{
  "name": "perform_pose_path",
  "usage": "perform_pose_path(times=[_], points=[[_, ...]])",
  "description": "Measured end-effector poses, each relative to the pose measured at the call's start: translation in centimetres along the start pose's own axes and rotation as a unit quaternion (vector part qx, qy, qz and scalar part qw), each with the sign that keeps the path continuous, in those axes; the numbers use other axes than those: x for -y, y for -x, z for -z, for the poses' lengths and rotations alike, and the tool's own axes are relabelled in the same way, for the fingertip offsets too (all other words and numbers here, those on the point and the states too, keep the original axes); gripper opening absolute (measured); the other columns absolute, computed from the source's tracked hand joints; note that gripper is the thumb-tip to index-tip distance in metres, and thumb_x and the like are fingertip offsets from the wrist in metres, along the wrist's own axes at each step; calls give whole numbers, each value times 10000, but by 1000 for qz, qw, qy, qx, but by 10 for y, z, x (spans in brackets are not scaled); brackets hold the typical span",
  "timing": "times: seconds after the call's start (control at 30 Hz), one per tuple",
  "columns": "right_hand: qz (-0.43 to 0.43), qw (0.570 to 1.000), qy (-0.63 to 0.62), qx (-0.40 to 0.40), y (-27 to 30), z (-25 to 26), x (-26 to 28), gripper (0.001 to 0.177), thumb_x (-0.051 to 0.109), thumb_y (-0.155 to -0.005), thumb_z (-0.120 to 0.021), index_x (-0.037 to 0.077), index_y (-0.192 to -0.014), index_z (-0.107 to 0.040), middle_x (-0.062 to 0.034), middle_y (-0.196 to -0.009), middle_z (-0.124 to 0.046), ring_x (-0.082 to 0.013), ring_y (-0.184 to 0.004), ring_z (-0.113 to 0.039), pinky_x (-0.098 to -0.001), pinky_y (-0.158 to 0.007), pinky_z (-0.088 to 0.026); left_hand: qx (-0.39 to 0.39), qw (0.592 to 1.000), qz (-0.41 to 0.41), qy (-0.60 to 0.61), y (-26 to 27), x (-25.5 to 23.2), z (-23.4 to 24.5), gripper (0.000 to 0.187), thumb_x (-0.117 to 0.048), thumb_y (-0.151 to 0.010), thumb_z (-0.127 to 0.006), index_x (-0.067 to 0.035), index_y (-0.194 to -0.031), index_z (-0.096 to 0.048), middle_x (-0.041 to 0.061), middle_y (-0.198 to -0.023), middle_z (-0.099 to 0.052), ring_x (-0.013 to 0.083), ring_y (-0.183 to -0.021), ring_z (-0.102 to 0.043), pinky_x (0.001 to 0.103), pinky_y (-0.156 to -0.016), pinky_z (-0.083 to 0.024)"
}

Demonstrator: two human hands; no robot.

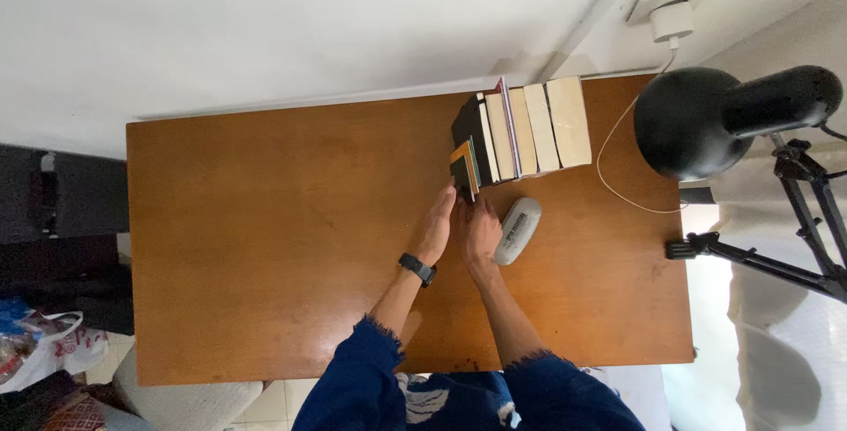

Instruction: Organizing various items on a desk including books and greeting cards, followed by cleaning a desk lamp with a cloth.

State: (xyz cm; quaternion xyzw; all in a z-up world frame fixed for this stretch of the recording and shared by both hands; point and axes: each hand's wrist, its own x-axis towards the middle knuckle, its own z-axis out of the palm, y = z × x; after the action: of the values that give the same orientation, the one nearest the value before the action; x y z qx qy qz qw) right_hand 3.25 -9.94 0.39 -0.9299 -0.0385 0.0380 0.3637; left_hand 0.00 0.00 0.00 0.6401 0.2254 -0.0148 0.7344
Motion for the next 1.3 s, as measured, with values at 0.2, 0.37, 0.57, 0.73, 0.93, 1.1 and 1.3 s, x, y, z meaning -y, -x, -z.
perform_pose_path(times=[0.2, 0.37, 0.57, 0.73, 0.93, 1.1, 1.3], points=[[8, 999, 29, 18, 3, -4, -7, 322, 319, -1012, -623, 12, -920, -659, -194, -941, -708, -416, -756, -687, -514, -646, -552, 18, 998, 53, -4, 9, -38, 2, 788, -616, -1014, -317, -112, -1617, -260, 115, -1701, -220, 252, -1574, -168, 419, -1259, -146], [45, 999, 13, -15, 4, -10, -15, 295, 273, -1006, -626, -1, -900, -659, -188, -896, -704, -381, -687, -690, -478, -587, -557, 17, 999, 39, 6, -5, -5, 4, 774, -615, -1011, -345, -131, -1612, -283, 110, -1701, -239, 252, -1579, -173, 416, -1265, -151], [46, 998, -8, -30, 10, -6, -11, 286, 262, -980, -663, 25, -823, -628, -152, -786, -688, -368, -650, -673, -485, -569, -532, 4, 999, 44, 32, -1, -3, 3, 791, -600, -1004, -439, -100, -1604, -316, 121, -1680, -313, 261, -1560, -254, 401, -1252, -204], [53, 997, -41, -22, 19, 15, 3, 238, 234, -963, -682, 44, -840, -608, -132, -729, -672, -363, -624, -648, -483, -556, -500, -24, 998, 47, 22, 3, 9, 9, 767, -493, -1002, -537, -75, -1601, -303, 147, -1635, -376, 267, -1507, -360, 398, -1228, -276], [91, 987, -133, 5, 47, 39, 3, 225, 200, -1007, -665, 29, -907, -557, -149, -713, -597, -300, -593, -581, -425, -535, -455, -42, 997, -27, 54, 46, 7, 30, 648, -305, -1033, -571, -47, -1578, -333, 123, -1617, -395, 219, -1480, -373, 367, -1201, -309], [63, 963, -258, 40, 90, 72, 10, 189, 197, -1057, -602, 14, -1009, -583, -108, -687, -507, -174, -589, -448, -351, -523, -394, -44, 999, -9, 22, 102, 13, 49, 375, -144, -976, -698, 21, -1306, -632, 79, -1173, -714, 178, -1077, -674, 329, -943, -552], [-17, 959, -278, 50, 181, 95, -1, 221, 223, -1039, -643, 3, -1055, -662, -44, -673, -551, -105, -607, -496, -295, -535, -427, 9, 991, 36, 129, 211, -4, 49, 236, -147, -984, -689, 2, -1161, -642, 77, -1044, -704, 156, -900, -695, 345, -695, -633]])
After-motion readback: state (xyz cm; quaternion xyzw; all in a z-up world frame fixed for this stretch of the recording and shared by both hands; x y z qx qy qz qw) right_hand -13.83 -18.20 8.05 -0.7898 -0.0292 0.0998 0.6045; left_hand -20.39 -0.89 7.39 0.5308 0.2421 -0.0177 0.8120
